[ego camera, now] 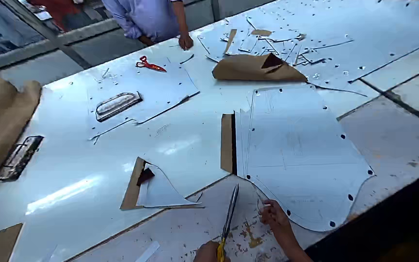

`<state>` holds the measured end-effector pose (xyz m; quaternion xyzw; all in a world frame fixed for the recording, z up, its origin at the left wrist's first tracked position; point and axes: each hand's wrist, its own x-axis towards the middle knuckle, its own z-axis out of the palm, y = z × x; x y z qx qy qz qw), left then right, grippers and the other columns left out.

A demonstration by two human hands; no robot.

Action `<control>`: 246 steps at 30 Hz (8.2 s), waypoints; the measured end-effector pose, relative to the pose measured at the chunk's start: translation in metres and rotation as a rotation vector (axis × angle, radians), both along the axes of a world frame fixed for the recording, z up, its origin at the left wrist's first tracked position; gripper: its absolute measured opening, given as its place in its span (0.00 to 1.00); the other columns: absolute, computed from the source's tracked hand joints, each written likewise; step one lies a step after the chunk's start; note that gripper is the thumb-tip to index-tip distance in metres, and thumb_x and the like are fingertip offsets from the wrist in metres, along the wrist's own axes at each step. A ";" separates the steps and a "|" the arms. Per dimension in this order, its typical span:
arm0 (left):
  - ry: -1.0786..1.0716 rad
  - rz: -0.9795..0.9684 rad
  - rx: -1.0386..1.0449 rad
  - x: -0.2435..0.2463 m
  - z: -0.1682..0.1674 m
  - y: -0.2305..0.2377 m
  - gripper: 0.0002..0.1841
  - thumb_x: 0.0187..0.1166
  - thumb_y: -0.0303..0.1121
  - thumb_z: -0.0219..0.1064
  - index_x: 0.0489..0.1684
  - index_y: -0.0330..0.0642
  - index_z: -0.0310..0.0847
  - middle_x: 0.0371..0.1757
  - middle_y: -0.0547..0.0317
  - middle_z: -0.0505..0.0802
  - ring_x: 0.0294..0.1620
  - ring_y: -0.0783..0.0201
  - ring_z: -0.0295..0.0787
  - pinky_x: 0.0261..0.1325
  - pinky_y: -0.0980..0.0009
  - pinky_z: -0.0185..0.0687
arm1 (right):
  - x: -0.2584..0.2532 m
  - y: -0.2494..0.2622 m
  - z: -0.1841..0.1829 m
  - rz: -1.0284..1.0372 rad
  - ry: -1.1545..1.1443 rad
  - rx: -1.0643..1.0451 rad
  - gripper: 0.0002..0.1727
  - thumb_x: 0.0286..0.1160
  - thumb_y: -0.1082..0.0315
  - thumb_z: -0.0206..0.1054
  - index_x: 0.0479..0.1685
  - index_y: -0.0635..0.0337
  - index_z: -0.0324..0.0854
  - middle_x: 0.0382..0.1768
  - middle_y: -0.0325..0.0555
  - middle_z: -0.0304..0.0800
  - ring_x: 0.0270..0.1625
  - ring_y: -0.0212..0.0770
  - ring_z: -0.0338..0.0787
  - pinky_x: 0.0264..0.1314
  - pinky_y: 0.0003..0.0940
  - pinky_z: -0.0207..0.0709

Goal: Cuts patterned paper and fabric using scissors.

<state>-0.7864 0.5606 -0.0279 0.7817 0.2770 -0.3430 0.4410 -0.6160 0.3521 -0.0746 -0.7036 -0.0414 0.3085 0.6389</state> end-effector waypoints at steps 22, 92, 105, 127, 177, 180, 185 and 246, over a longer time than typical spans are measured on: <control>-0.068 0.286 -0.090 0.083 0.006 -0.030 0.14 0.72 0.42 0.73 0.42 0.40 0.89 0.30 0.61 0.94 0.30 0.66 0.93 0.41 0.65 0.91 | 0.058 0.117 0.017 -0.658 0.794 0.419 0.26 0.85 0.55 0.64 0.75 0.59 0.73 0.68 0.44 0.84 0.68 0.36 0.84 0.72 0.32 0.76; 0.029 0.227 0.052 0.084 0.007 -0.039 0.10 0.68 0.42 0.72 0.38 0.47 0.92 0.27 0.68 0.91 0.27 0.72 0.85 0.35 0.70 0.82 | 0.049 0.123 0.026 -0.738 0.827 0.130 0.13 0.82 0.60 0.68 0.54 0.59 0.85 0.43 0.41 0.94 0.46 0.32 0.92 0.56 0.27 0.85; 0.030 0.278 -0.011 0.078 0.005 -0.039 0.09 0.67 0.40 0.73 0.36 0.46 0.92 0.25 0.68 0.90 0.24 0.73 0.85 0.33 0.72 0.82 | 0.046 0.120 0.027 -0.703 0.801 0.095 0.15 0.83 0.59 0.67 0.57 0.58 0.84 0.48 0.40 0.94 0.50 0.32 0.93 0.57 0.26 0.84; 0.123 0.215 0.171 0.064 0.009 -0.063 0.11 0.73 0.37 0.74 0.43 0.39 0.91 0.34 0.52 0.94 0.37 0.53 0.92 0.45 0.52 0.86 | 0.118 0.022 -0.009 0.374 -0.957 -0.620 0.35 0.87 0.38 0.51 0.88 0.44 0.68 0.93 0.54 0.55 0.96 0.64 0.45 0.89 0.76 0.34; 0.184 0.254 0.282 0.095 0.001 -0.065 0.08 0.70 0.33 0.75 0.43 0.43 0.92 0.33 0.59 0.95 0.33 0.62 0.92 0.41 0.59 0.87 | 0.127 0.038 -0.036 0.476 -0.946 -0.773 0.31 0.84 0.30 0.42 0.87 0.10 0.61 0.96 0.39 0.49 0.97 0.61 0.39 0.83 0.84 0.23; 0.185 0.263 0.267 0.094 0.000 -0.064 0.08 0.69 0.33 0.75 0.42 0.43 0.92 0.32 0.60 0.95 0.33 0.63 0.92 0.41 0.61 0.87 | 0.127 0.038 -0.036 0.476 -0.948 -0.773 0.31 0.84 0.30 0.41 0.88 0.10 0.60 0.96 0.38 0.49 0.97 0.61 0.39 0.83 0.84 0.23; 0.210 0.254 0.220 0.102 0.003 -0.061 0.10 0.72 0.36 0.73 0.46 0.44 0.92 0.37 0.61 0.96 0.39 0.64 0.93 0.47 0.60 0.88 | 0.127 0.038 -0.036 0.485 -0.939 -0.775 0.31 0.84 0.29 0.41 0.88 0.10 0.59 0.96 0.39 0.48 0.97 0.61 0.38 0.83 0.85 0.23; 0.162 0.271 0.278 0.144 0.003 -0.054 0.07 0.71 0.37 0.76 0.35 0.44 0.91 0.26 0.63 0.91 0.28 0.67 0.88 0.37 0.64 0.84 | 0.124 0.037 -0.032 0.468 -0.880 -0.725 0.31 0.85 0.31 0.44 0.89 0.11 0.58 0.96 0.37 0.46 0.98 0.58 0.35 0.85 0.83 0.24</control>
